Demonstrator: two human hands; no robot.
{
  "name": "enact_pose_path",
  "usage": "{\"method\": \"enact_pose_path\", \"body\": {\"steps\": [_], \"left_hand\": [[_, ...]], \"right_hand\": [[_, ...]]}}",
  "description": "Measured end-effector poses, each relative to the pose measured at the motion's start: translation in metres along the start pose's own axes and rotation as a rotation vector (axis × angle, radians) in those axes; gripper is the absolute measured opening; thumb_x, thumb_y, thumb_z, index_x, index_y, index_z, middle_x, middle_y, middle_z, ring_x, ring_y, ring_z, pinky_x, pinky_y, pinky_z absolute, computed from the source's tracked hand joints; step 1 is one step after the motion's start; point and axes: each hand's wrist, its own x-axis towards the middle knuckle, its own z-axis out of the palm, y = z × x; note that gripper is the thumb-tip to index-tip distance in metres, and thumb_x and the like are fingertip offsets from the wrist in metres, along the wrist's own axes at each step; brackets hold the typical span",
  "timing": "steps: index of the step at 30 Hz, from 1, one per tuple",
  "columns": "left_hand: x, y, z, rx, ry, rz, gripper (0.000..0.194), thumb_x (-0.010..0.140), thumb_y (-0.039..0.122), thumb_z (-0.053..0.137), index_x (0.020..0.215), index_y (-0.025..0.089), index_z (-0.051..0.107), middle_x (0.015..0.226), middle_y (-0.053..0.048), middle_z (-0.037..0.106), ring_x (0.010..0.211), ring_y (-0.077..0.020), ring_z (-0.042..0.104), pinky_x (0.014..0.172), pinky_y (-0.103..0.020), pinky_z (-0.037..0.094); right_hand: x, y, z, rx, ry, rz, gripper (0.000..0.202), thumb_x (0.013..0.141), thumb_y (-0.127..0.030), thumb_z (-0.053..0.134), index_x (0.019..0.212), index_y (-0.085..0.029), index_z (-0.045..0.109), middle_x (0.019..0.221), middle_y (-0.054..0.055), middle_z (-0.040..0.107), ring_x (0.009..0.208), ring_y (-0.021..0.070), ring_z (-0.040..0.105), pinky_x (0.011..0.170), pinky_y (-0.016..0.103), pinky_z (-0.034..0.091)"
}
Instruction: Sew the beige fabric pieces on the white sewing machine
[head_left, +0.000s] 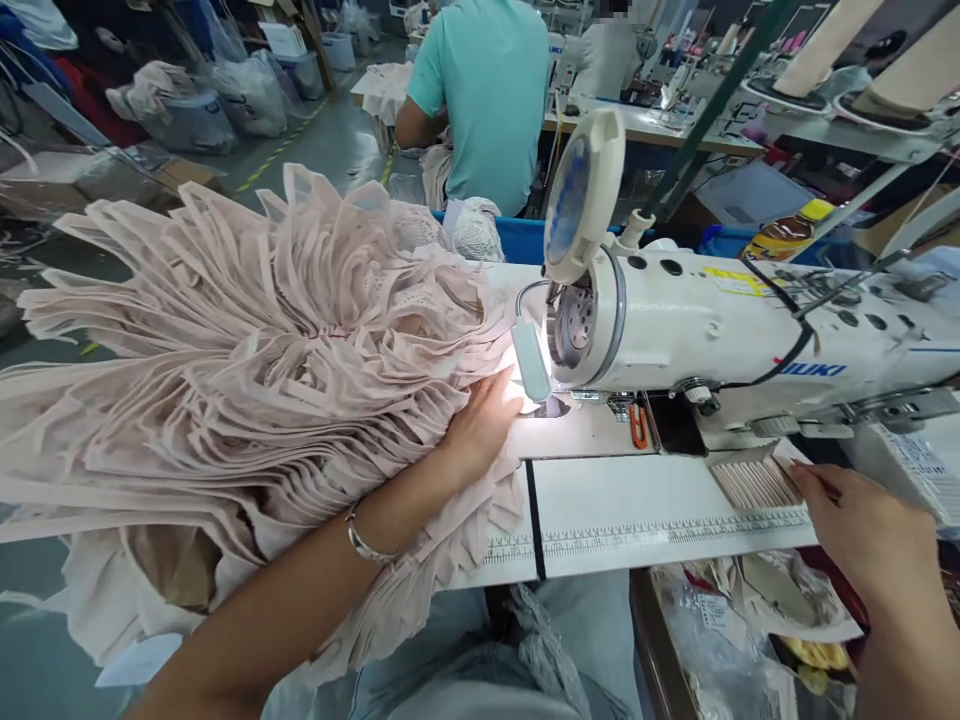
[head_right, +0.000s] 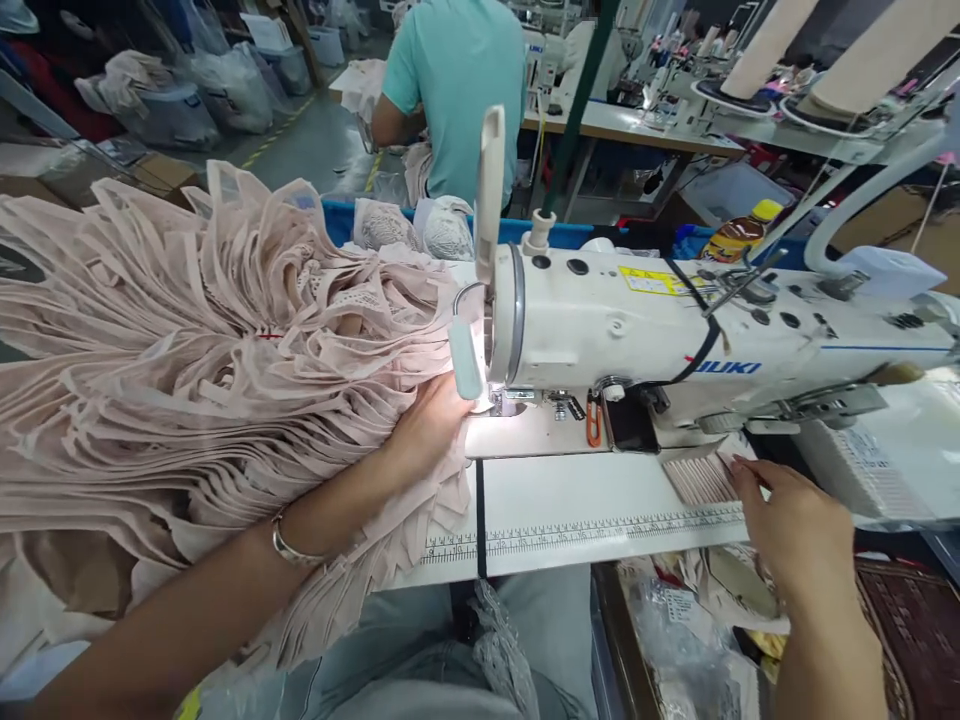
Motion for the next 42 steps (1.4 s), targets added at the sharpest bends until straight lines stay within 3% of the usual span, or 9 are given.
{"method": "enact_pose_path", "body": {"steps": [5,10,13,16,19,24,30,38,42], "left_hand": [[-0.034,0.017,0.025,0.387,-0.096,0.455,0.036,0.095,0.002,0.037,0.120,0.006,0.063,0.121,-0.022,0.067,0.113,-0.0296,0.064,0.085,-0.039,0.054],[-0.057,0.024,0.044,0.584,0.024,0.697,0.038,0.098,0.004,0.039,0.130,0.003,0.059,0.131,-0.023,0.064,0.119,-0.0327,0.064,0.078,-0.036,0.053],[-0.050,0.018,0.037,0.643,0.045,0.588,0.038,0.099,0.002,0.038,0.131,0.004,0.058,0.128,-0.019,0.066,0.114,-0.0289,0.065,0.073,-0.034,0.052],[-0.036,0.010,0.026,0.696,0.036,0.430,0.038,0.099,0.002,0.037,0.130,0.003,0.059,0.125,-0.018,0.067,0.107,-0.0256,0.066,0.075,-0.035,0.052],[-0.028,0.007,0.026,0.704,-0.002,0.518,0.034,0.099,0.003,0.039,0.122,0.004,0.064,0.129,-0.019,0.064,0.113,-0.0249,0.063,0.088,-0.035,0.051],[-0.034,0.007,0.039,0.681,0.031,0.550,0.037,0.101,0.006,0.039,0.132,0.001,0.057,0.138,-0.022,0.059,0.129,-0.0278,0.057,0.105,-0.039,0.045],[-0.034,0.009,0.032,0.610,-0.014,0.531,0.034,0.100,0.003,0.038,0.126,0.004,0.061,0.136,-0.020,0.062,0.124,-0.0256,0.061,0.097,-0.037,0.053],[-0.029,0.003,0.034,0.247,0.114,0.291,0.035,0.095,-0.001,0.042,0.125,0.007,0.059,0.128,-0.014,0.068,0.123,-0.0192,0.063,0.106,-0.031,0.052],[-0.035,0.005,0.041,0.237,0.097,0.521,0.037,0.097,0.003,0.041,0.131,0.007,0.057,0.134,-0.012,0.065,0.130,-0.0170,0.059,0.111,-0.028,0.046]], "right_hand": [[-0.024,-0.041,0.006,-0.153,0.538,0.011,0.054,0.094,-0.057,0.048,0.079,-0.014,0.077,0.055,0.014,0.057,0.061,0.0305,0.057,0.056,0.041,0.036],[-0.033,-0.123,0.045,0.602,0.013,-0.227,0.041,0.102,-0.043,0.040,0.091,-0.021,0.072,0.083,0.007,0.073,0.078,0.0220,0.068,0.071,0.033,0.051],[-0.014,-0.153,0.075,0.764,-0.175,-0.287,0.038,0.098,-0.050,0.044,0.086,-0.022,0.066,0.087,0.007,0.072,0.079,0.0234,0.067,0.072,0.035,0.053],[0.005,-0.163,0.097,0.521,-0.109,-0.344,0.027,0.094,-0.043,0.050,0.089,-0.021,0.066,0.090,0.010,0.069,0.089,0.0289,0.064,0.082,0.044,0.052],[0.008,-0.170,0.105,0.293,-0.020,-0.490,0.025,0.096,-0.030,0.045,0.100,-0.022,0.068,0.092,0.011,0.067,0.101,0.0319,0.060,0.092,0.050,0.047],[-0.012,-0.191,0.097,0.129,-0.020,-0.680,0.006,0.086,-0.017,0.053,0.090,-0.018,0.058,0.086,0.011,0.061,0.086,0.0275,0.058,0.074,0.037,0.047],[-0.017,-0.202,0.090,-0.030,0.010,-0.716,0.017,0.080,-0.004,0.050,0.083,-0.021,0.051,0.081,0.009,0.058,0.080,0.0254,0.056,0.072,0.034,0.043],[0.000,-0.207,0.105,0.503,-0.213,-0.389,0.020,0.092,-0.031,0.047,0.073,-0.024,0.048,0.059,0.000,0.055,0.057,0.0194,0.051,0.061,0.032,0.040],[0.004,-0.206,0.102,0.674,-0.372,-0.210,0.023,0.087,-0.039,0.047,0.072,-0.024,0.054,0.062,0.001,0.060,0.056,0.0187,0.053,0.059,0.032,0.041]]}}
